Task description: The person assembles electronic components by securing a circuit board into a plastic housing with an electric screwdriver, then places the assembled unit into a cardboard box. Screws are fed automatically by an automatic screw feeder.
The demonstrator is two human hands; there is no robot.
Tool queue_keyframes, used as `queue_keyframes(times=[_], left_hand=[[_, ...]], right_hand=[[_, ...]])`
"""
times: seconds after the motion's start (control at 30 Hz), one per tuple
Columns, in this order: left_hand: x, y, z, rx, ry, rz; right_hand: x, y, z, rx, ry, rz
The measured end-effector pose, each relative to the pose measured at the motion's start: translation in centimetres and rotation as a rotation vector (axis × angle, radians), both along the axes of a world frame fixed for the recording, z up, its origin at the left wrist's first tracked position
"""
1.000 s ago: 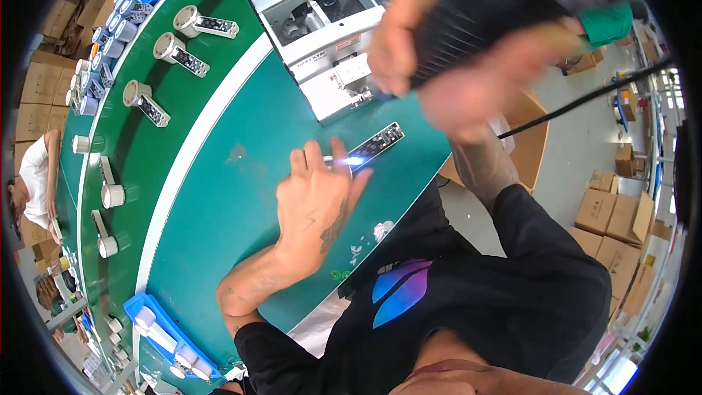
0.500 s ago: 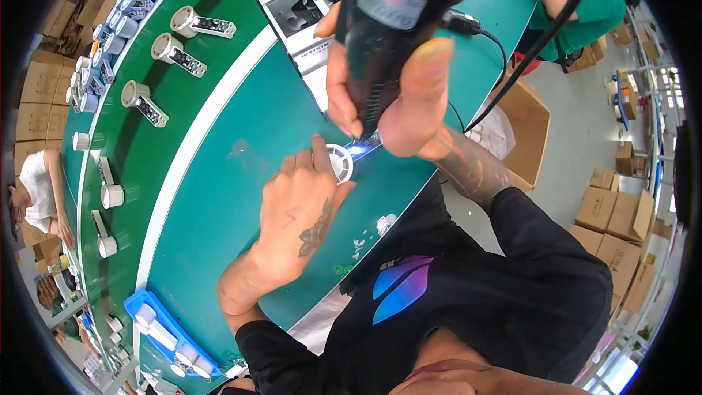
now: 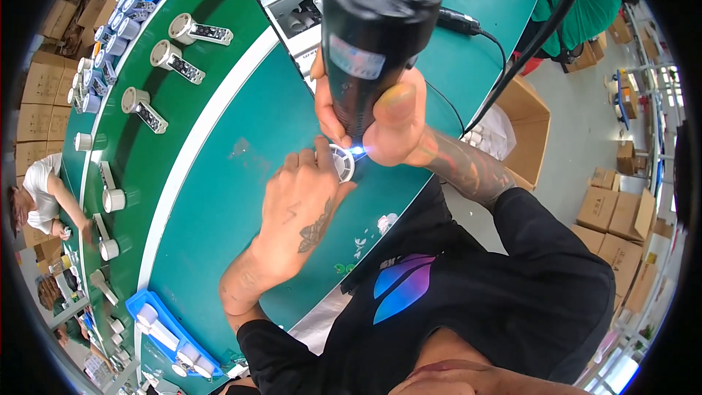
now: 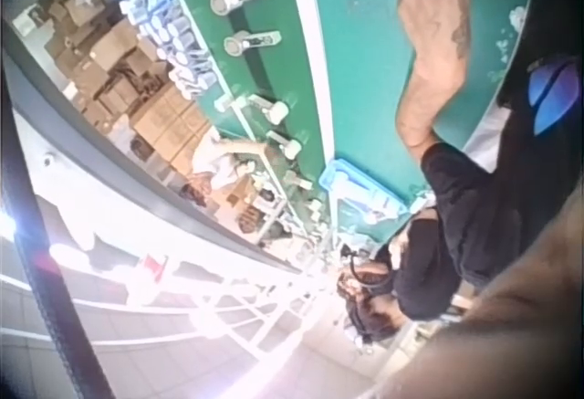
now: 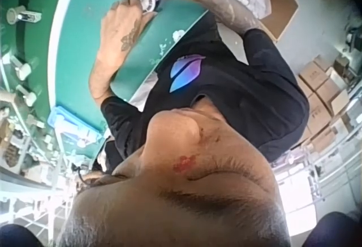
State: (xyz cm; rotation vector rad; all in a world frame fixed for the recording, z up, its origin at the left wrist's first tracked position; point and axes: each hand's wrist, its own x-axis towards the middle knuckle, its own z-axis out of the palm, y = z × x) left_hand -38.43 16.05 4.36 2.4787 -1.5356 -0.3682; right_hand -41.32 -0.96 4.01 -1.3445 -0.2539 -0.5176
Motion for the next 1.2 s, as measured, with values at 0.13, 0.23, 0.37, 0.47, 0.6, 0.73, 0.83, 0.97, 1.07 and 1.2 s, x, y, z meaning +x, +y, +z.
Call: queue_keyframes(times=[0.13, 0.23, 0.37, 0.47, 0.6, 0.73, 0.83, 0.97, 1.07, 1.2], left_hand=[[-0.1, -0.2, 0.3, -0.046, 0.014, -0.019], [0.0, 0.1, 0.2, -0.006, 0.01, -0.054], [-0.2, -0.3, 0.4, -0.02, 0.001, -0.002], [-0.5, -0.3, 0.3, 0.01, -0.007, 0.037], [-0.3, -0.3, 0.6, 0.029, 0.014, 0.01], [-0.3, -0.4, 0.6, -0.02, 0.004, -0.01], [-0.6, -0.2, 0.5, -0.012, 0.012, 0.029], [0.0, -0.2, 0.4, -0.001, 0.046, 0.015], [-0.1, -0.1, 0.4, 0.008, 0.052, 0.012], [-0.2, -0.2, 0.7, -0.022, 0.116, 0.062]], right_hand=[[0.2, -0.2, -0.9, 0.107, -0.122, 0.159], [-0.7, 0.3, -0.2, 0.074, 0.031, 0.026], [-0.6, -1.8, -0.2, 0.156, 0.088, -0.014], [0.4, -4.7, 3.7, 0.202, -0.243, -0.129], [1.6, -4.2, 4.8, 0.2, -0.058, -0.05], [3.5, -4.4, 3.3, -0.215, -0.123, -0.294], [2.8, -3.8, 3.5, -0.08, -0.161, -0.205], [0.4, -2.5, 3.0, -0.018, 0.058, -0.131], [-0.6, -1.0, 3.0, -0.027, 0.096, -0.105], [-0.7, -0.6, 1.3, 0.056, 0.001, 0.029]])
